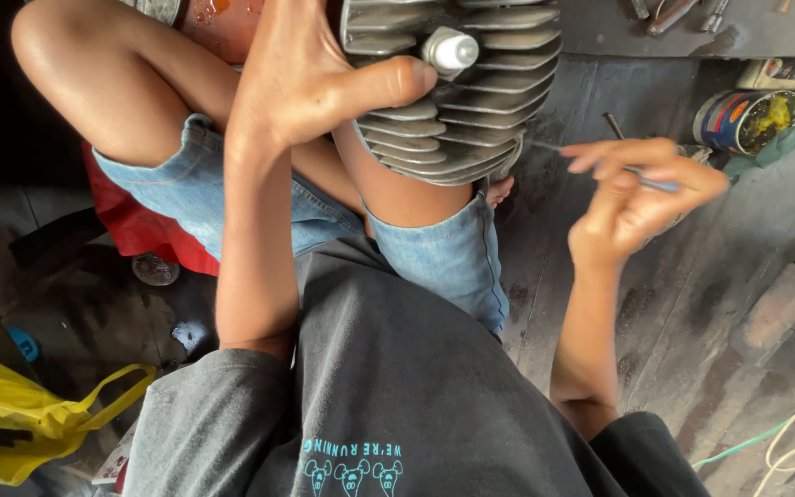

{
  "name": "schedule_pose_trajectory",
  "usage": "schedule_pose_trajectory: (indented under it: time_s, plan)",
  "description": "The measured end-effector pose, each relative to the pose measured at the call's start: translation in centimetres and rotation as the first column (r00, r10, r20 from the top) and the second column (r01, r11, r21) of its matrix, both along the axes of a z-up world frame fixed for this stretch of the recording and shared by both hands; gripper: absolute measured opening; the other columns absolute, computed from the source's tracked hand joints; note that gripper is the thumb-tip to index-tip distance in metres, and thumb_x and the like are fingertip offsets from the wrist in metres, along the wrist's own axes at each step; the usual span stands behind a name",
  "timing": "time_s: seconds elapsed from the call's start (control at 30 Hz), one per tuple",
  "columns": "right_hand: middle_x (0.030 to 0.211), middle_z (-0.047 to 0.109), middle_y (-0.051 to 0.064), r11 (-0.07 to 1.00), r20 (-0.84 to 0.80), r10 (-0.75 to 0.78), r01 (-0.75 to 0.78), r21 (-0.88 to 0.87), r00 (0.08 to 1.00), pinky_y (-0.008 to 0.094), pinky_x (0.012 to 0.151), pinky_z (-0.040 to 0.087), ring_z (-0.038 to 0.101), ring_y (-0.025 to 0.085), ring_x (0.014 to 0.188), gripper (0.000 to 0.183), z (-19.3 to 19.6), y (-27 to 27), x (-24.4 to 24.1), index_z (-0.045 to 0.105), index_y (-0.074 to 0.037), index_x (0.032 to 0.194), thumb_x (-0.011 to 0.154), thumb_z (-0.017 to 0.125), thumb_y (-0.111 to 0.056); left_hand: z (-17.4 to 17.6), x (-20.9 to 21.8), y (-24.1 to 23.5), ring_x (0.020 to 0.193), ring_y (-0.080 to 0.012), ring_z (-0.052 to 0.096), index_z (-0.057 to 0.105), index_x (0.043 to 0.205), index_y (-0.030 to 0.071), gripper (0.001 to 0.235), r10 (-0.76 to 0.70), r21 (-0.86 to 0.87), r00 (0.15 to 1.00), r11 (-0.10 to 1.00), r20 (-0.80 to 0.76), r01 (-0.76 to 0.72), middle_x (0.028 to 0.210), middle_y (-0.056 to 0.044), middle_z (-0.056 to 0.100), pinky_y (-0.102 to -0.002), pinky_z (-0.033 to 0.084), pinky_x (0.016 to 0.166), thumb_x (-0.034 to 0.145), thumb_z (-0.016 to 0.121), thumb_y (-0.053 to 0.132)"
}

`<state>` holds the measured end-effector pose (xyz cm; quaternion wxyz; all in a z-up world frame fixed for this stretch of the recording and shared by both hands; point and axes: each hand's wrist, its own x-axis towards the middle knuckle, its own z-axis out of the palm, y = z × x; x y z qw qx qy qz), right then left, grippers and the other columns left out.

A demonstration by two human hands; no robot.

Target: Cleaning and scraping debris from the cooling fins of a motorcycle cylinder head using a small handheld tool.

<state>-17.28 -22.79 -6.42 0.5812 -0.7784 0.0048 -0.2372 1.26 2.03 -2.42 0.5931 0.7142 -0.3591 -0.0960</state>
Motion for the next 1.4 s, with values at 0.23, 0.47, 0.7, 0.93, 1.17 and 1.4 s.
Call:
schedule_pose_trajectory:
  time_s: [0.23, 0.47, 0.7, 0.93, 1.17, 1.4]
  plan:
    - [0.105, 0.043, 0.002, 0.952, 0.250, -0.090, 0.009, 0.307, 0.964, 0.047, 0.086, 0.061, 0.053, 0.022, 0.078, 0.043, 2.3, -0.3, -3.2, 0.042, -0.033, 0.135, 0.106, 0.049, -0.002, 0.1, -0.6, -0.6, 0.097, -0.0355, 0.066, 0.056, 0.125, -0.011, 0.058, 0.020, -0.001, 1.000, 1.000, 0.022, -0.020, 0.113, -0.026, 0.068, -0.047, 0.057, 0.091, 0.082, 0.091, 0.006]
    - [0.092, 0.048, 0.003, 0.898, 0.287, 0.035, -0.156, 0.411, 0.957, 0.047, 0.085, 0.066, 0.062, 0.021, 0.074, 0.032, 4.6, 3.8, 0.7, 0.033, -0.025, 0.113, 0.104, 0.052, 0.000, 0.2, -0.6, -0.8, 0.091, -0.0329, 0.065, 0.057, 0.121, -0.011, 0.052, 0.028, -0.009, 0.999, 1.000, 0.032, -0.028, 0.109, -0.024, 0.068, -0.044, 0.057, 0.085, 0.085, 0.090, 0.005]
    - [0.093, 0.048, 0.003, 0.881, 0.220, 0.093, -0.183, 0.436, 0.971, 0.040, 0.074, 0.064, 0.062, 0.021, 0.076, 0.028, 3.5, 4.5, 1.9, 0.032, -0.026, 0.116, 0.106, 0.058, -0.022, 0.7, -0.5, -0.9, 0.089, -0.0307, 0.063, 0.058, 0.119, -0.012, 0.052, 0.028, 0.011, 0.999, 1.000, 0.022, -0.028, 0.107, -0.023, 0.068, -0.042, 0.056, 0.085, 0.082, 0.091, 0.005]
    - [0.091, 0.043, 0.001, 0.897, 0.145, 0.080, -0.134, 0.422, 0.986, 0.036, 0.064, 0.058, 0.055, 0.018, 0.069, 0.028, 2.3, 3.5, 1.8, 0.030, -0.027, 0.114, 0.107, 0.056, -0.018, 1.4, -1.2, -1.3, 0.091, -0.0324, 0.063, 0.057, 0.120, -0.011, 0.057, 0.048, -0.007, 0.999, 0.999, 0.015, -0.048, 0.108, -0.023, 0.068, -0.042, 0.055, 0.086, 0.075, 0.090, 0.002]
    - [0.089, 0.043, 0.004, 0.923, 0.234, 0.077, -0.158, 0.351, 0.969, 0.040, 0.067, 0.061, 0.055, 0.020, 0.068, 0.035, 1.3, 3.5, 1.1, 0.029, -0.026, 0.116, 0.101, 0.048, -0.001, 0.6, -0.9, -0.7, 0.091, -0.0330, 0.064, 0.058, 0.121, -0.012, 0.061, 0.018, -0.012, 0.999, 1.000, 0.040, -0.018, 0.109, -0.024, 0.069, -0.043, 0.056, 0.087, 0.075, 0.093, 0.006]
    - [0.097, 0.047, 0.014, 0.991, -0.055, 0.075, -0.068, 0.118, 0.996, 0.045, 0.087, 0.056, 0.055, 0.027, 0.083, 0.035, -4.5, 1.5, -0.9, 0.020, -0.015, 0.111, 0.098, 0.032, 0.015, -0.2, -0.2, 0.2, 0.099, -0.0380, 0.066, 0.055, 0.126, -0.012, 0.058, 0.047, 0.010, 0.999, 0.999, 0.001, -0.047, 0.116, -0.027, 0.067, -0.047, 0.055, 0.093, 0.082, 0.089, 0.006]
